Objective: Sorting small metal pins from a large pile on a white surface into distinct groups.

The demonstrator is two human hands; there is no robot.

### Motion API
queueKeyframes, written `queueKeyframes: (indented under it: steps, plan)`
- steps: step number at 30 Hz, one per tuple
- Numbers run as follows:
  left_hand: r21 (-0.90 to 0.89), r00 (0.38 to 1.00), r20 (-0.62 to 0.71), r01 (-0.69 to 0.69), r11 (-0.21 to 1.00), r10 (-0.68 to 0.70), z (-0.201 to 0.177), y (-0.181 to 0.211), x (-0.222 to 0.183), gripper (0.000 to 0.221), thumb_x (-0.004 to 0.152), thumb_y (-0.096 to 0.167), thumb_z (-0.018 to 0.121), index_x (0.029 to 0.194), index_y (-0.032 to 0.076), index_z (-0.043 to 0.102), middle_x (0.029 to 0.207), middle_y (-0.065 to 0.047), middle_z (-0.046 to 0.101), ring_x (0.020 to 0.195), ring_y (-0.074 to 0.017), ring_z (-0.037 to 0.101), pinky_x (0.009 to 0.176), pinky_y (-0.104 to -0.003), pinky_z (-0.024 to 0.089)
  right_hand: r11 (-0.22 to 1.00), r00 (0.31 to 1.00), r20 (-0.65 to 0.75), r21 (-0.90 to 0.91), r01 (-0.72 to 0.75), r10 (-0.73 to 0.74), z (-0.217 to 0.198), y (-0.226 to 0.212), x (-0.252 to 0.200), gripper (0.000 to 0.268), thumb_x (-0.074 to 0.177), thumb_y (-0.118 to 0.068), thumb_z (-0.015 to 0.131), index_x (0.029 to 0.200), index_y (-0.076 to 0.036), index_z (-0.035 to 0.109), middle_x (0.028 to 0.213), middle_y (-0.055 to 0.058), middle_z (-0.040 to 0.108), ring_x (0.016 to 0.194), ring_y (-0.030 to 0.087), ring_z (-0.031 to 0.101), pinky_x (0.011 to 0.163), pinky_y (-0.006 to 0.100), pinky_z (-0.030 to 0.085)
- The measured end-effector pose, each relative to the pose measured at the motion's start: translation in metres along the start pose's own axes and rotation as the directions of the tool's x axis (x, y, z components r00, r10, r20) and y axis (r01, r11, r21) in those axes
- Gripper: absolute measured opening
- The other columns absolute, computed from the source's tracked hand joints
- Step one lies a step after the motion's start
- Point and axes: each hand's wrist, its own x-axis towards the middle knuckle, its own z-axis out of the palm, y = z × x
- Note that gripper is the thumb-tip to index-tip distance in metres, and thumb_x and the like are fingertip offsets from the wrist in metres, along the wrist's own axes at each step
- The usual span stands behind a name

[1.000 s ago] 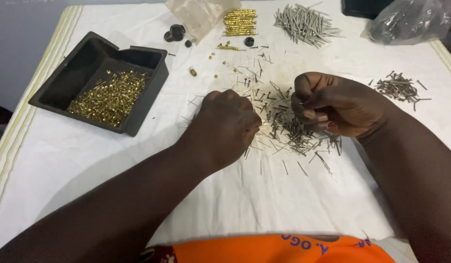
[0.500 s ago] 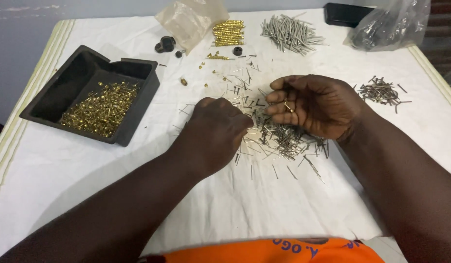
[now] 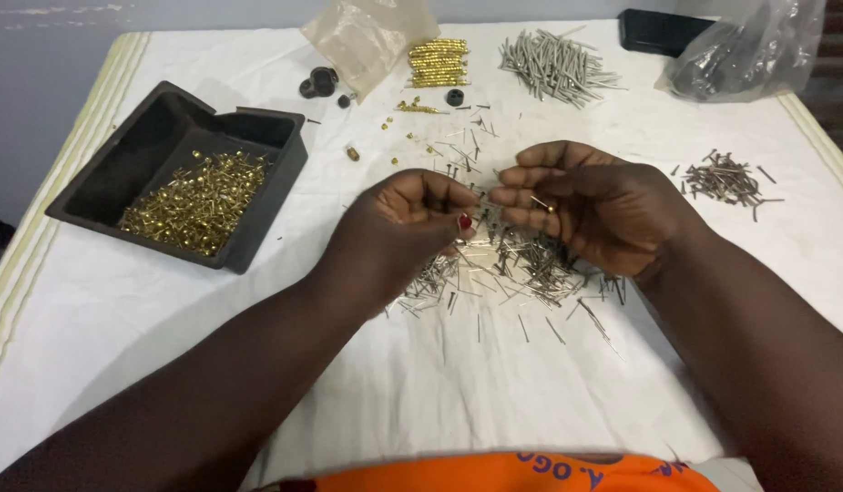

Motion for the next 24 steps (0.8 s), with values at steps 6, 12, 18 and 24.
queueKeyframes:
  steps: [6, 12, 18, 24]
  plan:
    - [-0.247, 0.909, 0.164, 0.414, 0.876, -0.383, 0.008, 0.021, -0.011, 0.036, 0.082, -0.01, 0.046, 0.111, 0.0, 0.066, 0.104, -0.015, 0.071, 0.094, -0.0307, 0.073, 0.075, -0.041, 0.057, 0.99, 0.988, -0.116, 0.084, 0.114, -0.104, 0.026, 0.009, -0.007, 0.022, 0.096, 0.006, 0.054, 0.115, 0.004, 0.065, 0.119, 0.025, 0.075, 0.117, 0.042, 0.075, 0.1, 0.042, 0.063]
    - [-0.253, 0.823, 0.192, 0.568, 0.783, -0.535, 0.023, 0.037, -0.025, 0.038, 0.086, -0.008, 0.057, 0.122, -0.012, 0.067, 0.119, -0.027, 0.075, 0.116, -0.0414, 0.075, 0.105, -0.049, 0.06, 0.947, 0.986, 0.134, 0.316, 0.055, -0.102, 0.044, 0.013, -0.023, 0.053, 0.1, -0.039, 0.058, 0.124, 0.007, 0.07, 0.122, 0.031, 0.073, 0.132, 0.052, 0.066, 0.119, 0.06, 0.047]
    - [-0.271, 0.828, 0.259, 0.557, 0.785, -0.498, 0.023, 0.03, -0.023, 0.053, 0.083, -0.011, 0.048, 0.133, -0.008, 0.064, 0.126, -0.029, 0.073, 0.125, -0.0409, 0.072, 0.112, -0.05, 0.057, 0.916, 0.93, 0.334, 0.401, 0.006, -0.152, 0.032, 0.016, -0.021, 0.064, 0.105, -0.046, 0.055, 0.136, 0.009, 0.066, 0.137, 0.033, 0.067, 0.146, 0.051, 0.053, 0.125, 0.062, 0.039]
    - [-0.291, 0.859, 0.287, 0.501, 0.815, -0.425, 0.019, 0.013, -0.018, 0.052, 0.084, -0.011, 0.048, 0.132, -0.007, 0.067, 0.121, -0.026, 0.074, 0.121, -0.0388, 0.073, 0.109, -0.05, 0.058, 0.95, 0.93, 0.321, 0.303, 0.079, -0.179, 0.04, 0.018, -0.024, 0.063, 0.106, -0.049, 0.051, 0.135, 0.004, 0.068, 0.137, 0.032, 0.069, 0.138, 0.046, 0.062, 0.115, 0.062, 0.048]
